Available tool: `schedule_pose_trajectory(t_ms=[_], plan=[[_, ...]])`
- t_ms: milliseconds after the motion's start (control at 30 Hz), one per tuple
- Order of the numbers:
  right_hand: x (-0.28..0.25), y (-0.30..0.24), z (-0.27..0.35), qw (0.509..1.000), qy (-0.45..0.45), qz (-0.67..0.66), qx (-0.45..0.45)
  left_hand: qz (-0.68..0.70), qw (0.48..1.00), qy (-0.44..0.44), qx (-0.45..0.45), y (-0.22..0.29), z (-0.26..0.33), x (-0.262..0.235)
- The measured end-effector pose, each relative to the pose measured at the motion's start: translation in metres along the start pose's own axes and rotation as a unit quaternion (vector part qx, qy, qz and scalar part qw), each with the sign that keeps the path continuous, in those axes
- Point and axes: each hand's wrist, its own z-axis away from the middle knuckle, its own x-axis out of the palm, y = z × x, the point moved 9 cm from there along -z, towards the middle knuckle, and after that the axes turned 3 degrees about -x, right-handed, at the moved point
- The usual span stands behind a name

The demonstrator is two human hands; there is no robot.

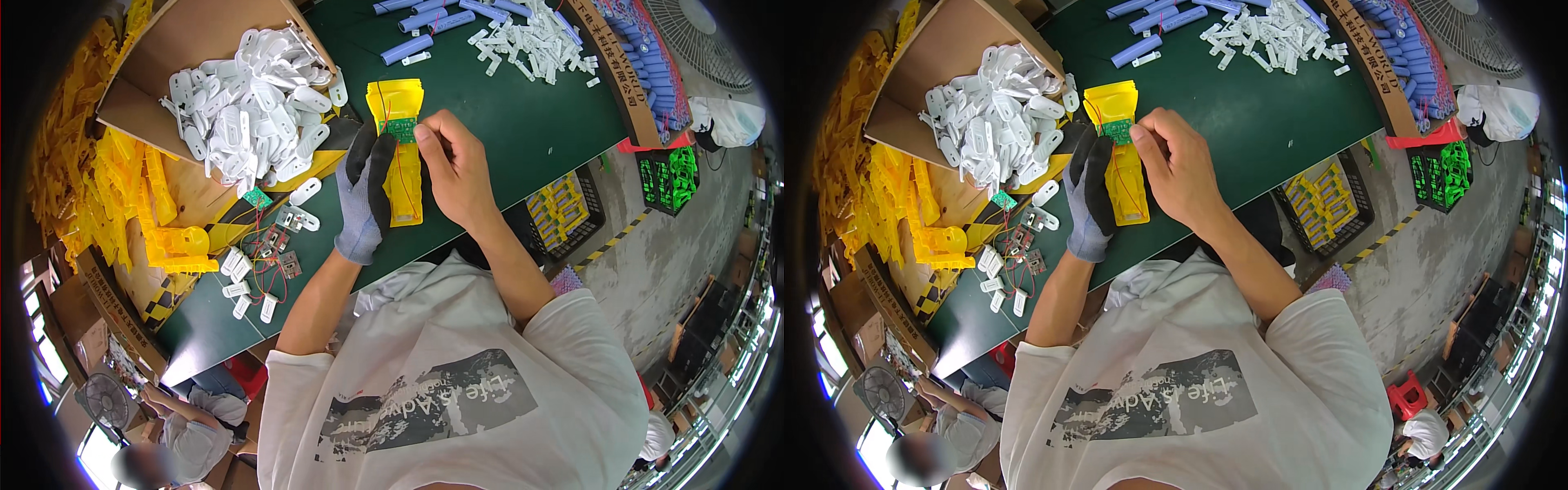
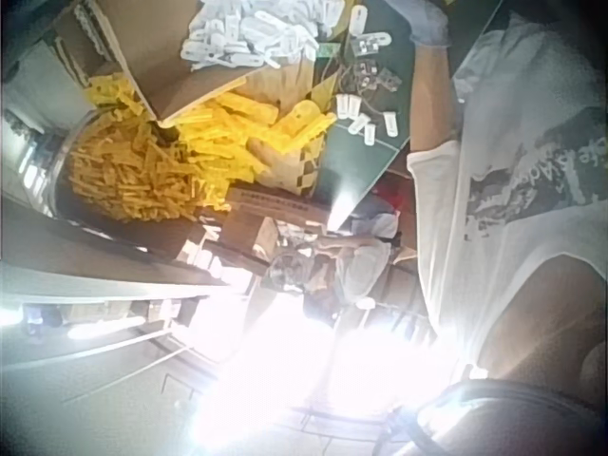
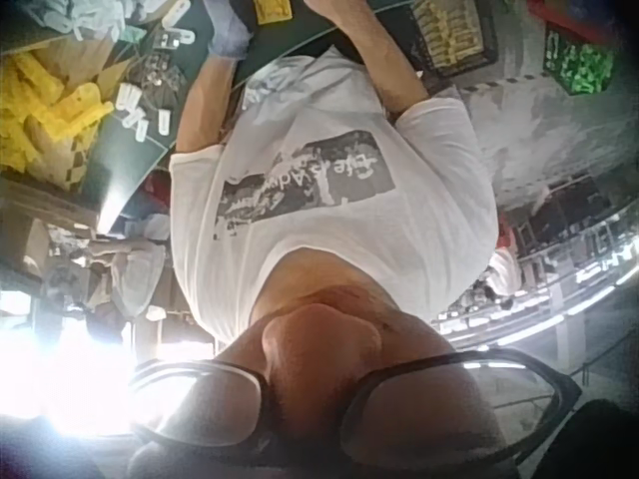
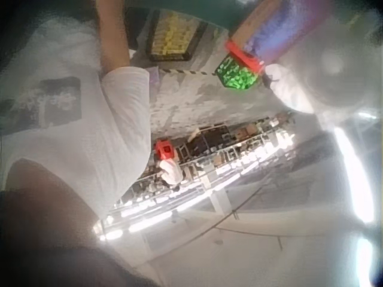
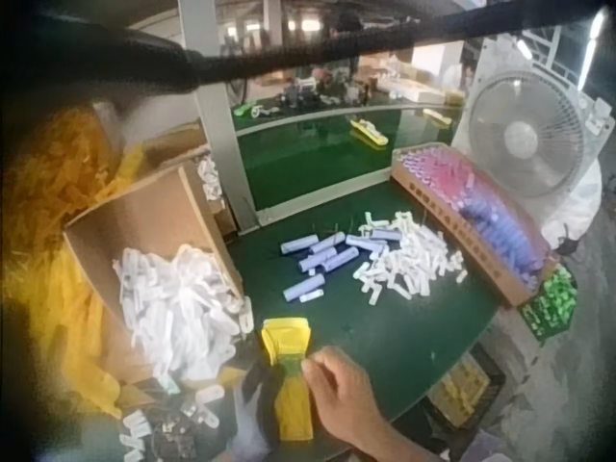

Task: Assembling the internal components and batteries into yellow plastic flashlight housings.

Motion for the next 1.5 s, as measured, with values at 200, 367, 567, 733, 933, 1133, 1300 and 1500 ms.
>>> schedule_pose_trajectory(t_ms=[200, 367, 567, 733, 933, 1133, 1300, 1500], plan=[[0.005, -0.007, 0.003, 0.997, 0.002, 0.016, -0.069, -0.052, 0.997, 0.041, 0.045, -0.002, 0.009, -0.013], [-0.024, 0.007, -0.021, 0.998, -0.06, 0.003, -0.018, 0.036, 0.998, -0.027, -0.032, -0.009, 0.0, 0.001], [-0.096, -0.003, -0.077, 0.977, 0.085, 0.178, -0.084, 0.107, 0.991, -0.032, -0.068, 0.001, 0.001, 0.012], [-0.053, -0.017, -0.108, 0.943, -0.022, 0.277, -0.186, 0.136, 0.983, -0.033, -0.118, -0.01, 0.0, 0.01], [-0.019, -0.017, -0.112, 0.918, -0.091, 0.309, -0.233, 0.119, 0.992, 0.021, -0.033, -0.008, -0.009, -0.005], [-0.035, -0.007, -0.105, 0.95, -0.009, 0.214, -0.226, 0.037, 0.996, 0.08, 0.028, -0.003, -0.017, -0.031], [-0.032, 0.001, -0.109, 0.95, -0.009, 0.223, -0.217, -0.043, 0.993, 0.099, 0.054, -0.001, -0.014, -0.034], [-0.016, -0.005, -0.097, 0.961, -0.077, 0.159, -0.213, -0.049, 0.984, 0.065, 0.156, 0.03, 0.027, -0.007]])
